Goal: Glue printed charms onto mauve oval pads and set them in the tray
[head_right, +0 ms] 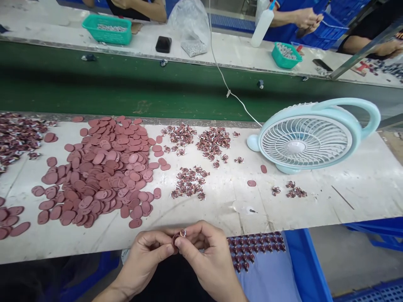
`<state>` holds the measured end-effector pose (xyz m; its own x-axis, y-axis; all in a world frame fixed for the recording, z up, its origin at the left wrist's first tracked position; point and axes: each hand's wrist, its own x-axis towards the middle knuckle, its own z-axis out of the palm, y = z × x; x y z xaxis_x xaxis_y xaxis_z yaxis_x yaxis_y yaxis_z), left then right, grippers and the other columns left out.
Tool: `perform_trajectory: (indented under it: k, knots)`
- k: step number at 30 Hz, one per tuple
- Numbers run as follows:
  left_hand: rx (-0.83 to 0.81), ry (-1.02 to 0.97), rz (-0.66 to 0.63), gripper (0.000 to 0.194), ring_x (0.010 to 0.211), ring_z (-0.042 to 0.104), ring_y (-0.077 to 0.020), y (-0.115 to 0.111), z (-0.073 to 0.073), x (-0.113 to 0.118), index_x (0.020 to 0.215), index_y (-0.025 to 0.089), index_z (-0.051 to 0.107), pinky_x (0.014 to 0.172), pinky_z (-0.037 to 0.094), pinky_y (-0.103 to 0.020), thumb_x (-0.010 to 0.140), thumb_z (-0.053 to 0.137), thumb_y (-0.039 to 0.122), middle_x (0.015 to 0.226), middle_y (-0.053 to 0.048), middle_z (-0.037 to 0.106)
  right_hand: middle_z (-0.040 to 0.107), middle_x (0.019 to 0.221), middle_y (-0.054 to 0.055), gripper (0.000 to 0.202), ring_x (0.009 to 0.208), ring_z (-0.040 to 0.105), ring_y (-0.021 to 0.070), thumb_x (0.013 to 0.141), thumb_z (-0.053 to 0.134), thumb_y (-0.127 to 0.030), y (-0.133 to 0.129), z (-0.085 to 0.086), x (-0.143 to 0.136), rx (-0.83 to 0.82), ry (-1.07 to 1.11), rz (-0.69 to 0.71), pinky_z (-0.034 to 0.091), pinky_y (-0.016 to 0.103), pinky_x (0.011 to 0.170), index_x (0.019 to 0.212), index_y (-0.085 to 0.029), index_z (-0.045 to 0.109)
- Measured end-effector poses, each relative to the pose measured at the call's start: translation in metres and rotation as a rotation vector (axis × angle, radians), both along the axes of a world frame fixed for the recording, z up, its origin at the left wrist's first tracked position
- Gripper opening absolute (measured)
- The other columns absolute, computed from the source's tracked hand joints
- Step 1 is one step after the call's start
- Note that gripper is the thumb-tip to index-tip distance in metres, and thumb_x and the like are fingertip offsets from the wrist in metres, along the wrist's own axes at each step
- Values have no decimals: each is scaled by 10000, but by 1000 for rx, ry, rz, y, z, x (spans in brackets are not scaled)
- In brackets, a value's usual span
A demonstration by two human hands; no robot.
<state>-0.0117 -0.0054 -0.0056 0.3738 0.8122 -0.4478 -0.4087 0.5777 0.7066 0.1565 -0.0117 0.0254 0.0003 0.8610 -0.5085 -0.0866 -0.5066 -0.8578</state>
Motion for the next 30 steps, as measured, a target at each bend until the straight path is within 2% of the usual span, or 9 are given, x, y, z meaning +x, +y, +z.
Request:
perform_trajectory:
  k: [6, 11, 14, 16, 19, 23, 25, 27, 30]
  knots:
    - [-15, 19, 39, 58, 819, 751, -220, 6, 6, 3, 692, 204, 807, 773, 588, -306, 745, 829, 217, 918, -78, 826, 718, 656, -8, 210, 590, 660, 115, 754, 806, -361, 1, 1, -2, 22, -28, -44, 543, 221, 581, 801, -194, 688]
    - [-12, 59, 111, 73, 761, 742, -209, 4, 3, 10, 680, 200, 788, 733, 598, -322, 734, 833, 218, 976, -75, 814, 737, 708, -19, 189, 615, 675, 107, 769, 800, -339, -2, -11, -7, -10, 144, -125, 574, 221, 615, 846, -204, 693]
    - [51, 126, 138, 60, 887, 754, -257, 2, 0, 8, 754, 218, 801, 795, 611, -367, 724, 842, 249, 1112, -96, 789, 731, 699, -18, 186, 591, 673, 111, 776, 795, -341, -5, -22, -4, -5, 297, -199, 573, 225, 584, 863, -208, 698]
    - [164, 235, 70, 84, 981, 742, -288, 8, 0, -2, 826, 231, 807, 840, 607, -398, 757, 816, 277, 1189, -116, 761, 724, 688, -17, 187, 565, 669, 115, 770, 797, -350, -10, -29, 5, -20, 388, -280, 561, 223, 549, 872, -220, 707]
    - [484, 655, -77, 130, 1052, 709, -282, 30, 0, -27, 945, 271, 804, 914, 570, -407, 834, 738, 283, 1210, -104, 748, 723, 701, 1, 155, 541, 661, 127, 756, 796, -360, -24, -38, 29, -57, 384, -400, 558, 244, 518, 851, -251, 741]
    - [902, 1248, -287, 273, 1210, 599, -329, 73, -4, -57, 1134, 282, 757, 1093, 414, -487, 884, 656, 317, 1275, -85, 724, 712, 683, 12, 260, 462, 637, 176, 639, 828, -523, -57, -50, 74, 44, 125, -576, 525, 298, 404, 808, -335, 769]
    - [972, 1372, -406, 272, 1199, 592, -340, 89, -9, -64, 1117, 252, 756, 1077, 408, -493, 914, 600, 345, 1239, -96, 738, 710, 674, 29, 299, 456, 643, 211, 635, 806, -582, -76, -55, 99, 86, -1, -666, 515, 329, 378, 846, -374, 772]
    - [1010, 1392, -477, 252, 1133, 622, -329, 99, -13, -65, 1053, 243, 761, 1046, 418, -463, 921, 582, 361, 1177, -97, 756, 721, 714, 64, 227, 510, 676, 233, 707, 783, -522, -97, -57, 126, 50, -66, -708, 547, 362, 428, 863, -358, 781]
    - [1013, 1375, -452, 185, 1035, 646, -316, 108, -12, -62, 950, 268, 747, 948, 453, -385, 860, 652, 398, 1081, -66, 755, 725, 803, 84, 101, 625, 715, 218, 783, 762, -392, -127, -59, 163, 4, -141, -784, 591, 376, 562, 836, -308, 779]
